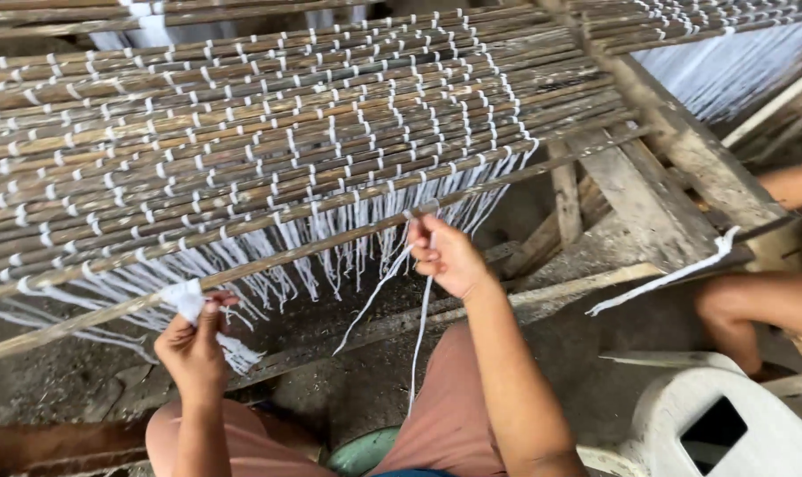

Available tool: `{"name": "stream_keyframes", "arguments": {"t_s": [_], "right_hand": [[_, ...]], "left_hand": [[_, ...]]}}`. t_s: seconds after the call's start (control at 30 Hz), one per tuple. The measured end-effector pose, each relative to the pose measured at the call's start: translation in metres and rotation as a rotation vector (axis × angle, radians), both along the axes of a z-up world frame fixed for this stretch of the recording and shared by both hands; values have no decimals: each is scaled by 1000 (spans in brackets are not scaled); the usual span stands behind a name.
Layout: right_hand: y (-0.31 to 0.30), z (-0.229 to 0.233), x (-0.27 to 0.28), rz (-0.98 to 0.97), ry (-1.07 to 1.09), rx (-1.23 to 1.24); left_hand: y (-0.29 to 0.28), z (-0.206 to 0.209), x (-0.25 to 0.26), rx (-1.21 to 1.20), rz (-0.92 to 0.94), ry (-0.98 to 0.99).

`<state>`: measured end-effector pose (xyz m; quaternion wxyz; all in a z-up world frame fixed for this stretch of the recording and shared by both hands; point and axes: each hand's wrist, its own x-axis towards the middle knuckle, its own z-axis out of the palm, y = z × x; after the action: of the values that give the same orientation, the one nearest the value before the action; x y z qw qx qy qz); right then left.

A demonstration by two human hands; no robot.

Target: The person is manually threading and tying white cotton wicks onto a horizontal wooden frame made of parallel sticks.

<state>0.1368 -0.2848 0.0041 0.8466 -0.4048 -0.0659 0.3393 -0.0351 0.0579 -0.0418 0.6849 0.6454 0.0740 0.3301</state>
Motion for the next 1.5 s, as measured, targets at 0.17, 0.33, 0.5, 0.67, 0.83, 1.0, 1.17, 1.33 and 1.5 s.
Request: {"name": "stream_keyframes", "arguments": {"t_s": [0.17,0.33,0.5,0.67,0.83,1.0,1.17,1.33,1.5], "right_hand": [[-70,16,24,-178,-27,-38],[-108,30,39,-367,-27,-183],[-115,42,45,-445,10,-238],[-111,33,51,-489,48,-207],[-76,-32,30,-663,-258,-466],[-77,-313,8,-745,-86,-867],[32,-316,-71,180,99,-1164],[175,-95,-99,-179,-720,-605],[225,-21,-84,-245,-845,-320]], "left_hand": [[4,-3,-2,29,-23,-9],[7,-9,-3,18,-33,-35],[11,-12,-4,12,-37,0],[13,-15,-3,13,-38,9],[11,-24,0,20,-4,-22],[-20,2,12,76,191,28],[-22,6,20,23,177,-31],[-21,12,19,4,66,-66],[-21,-13,22,-63,50,-120]]}}
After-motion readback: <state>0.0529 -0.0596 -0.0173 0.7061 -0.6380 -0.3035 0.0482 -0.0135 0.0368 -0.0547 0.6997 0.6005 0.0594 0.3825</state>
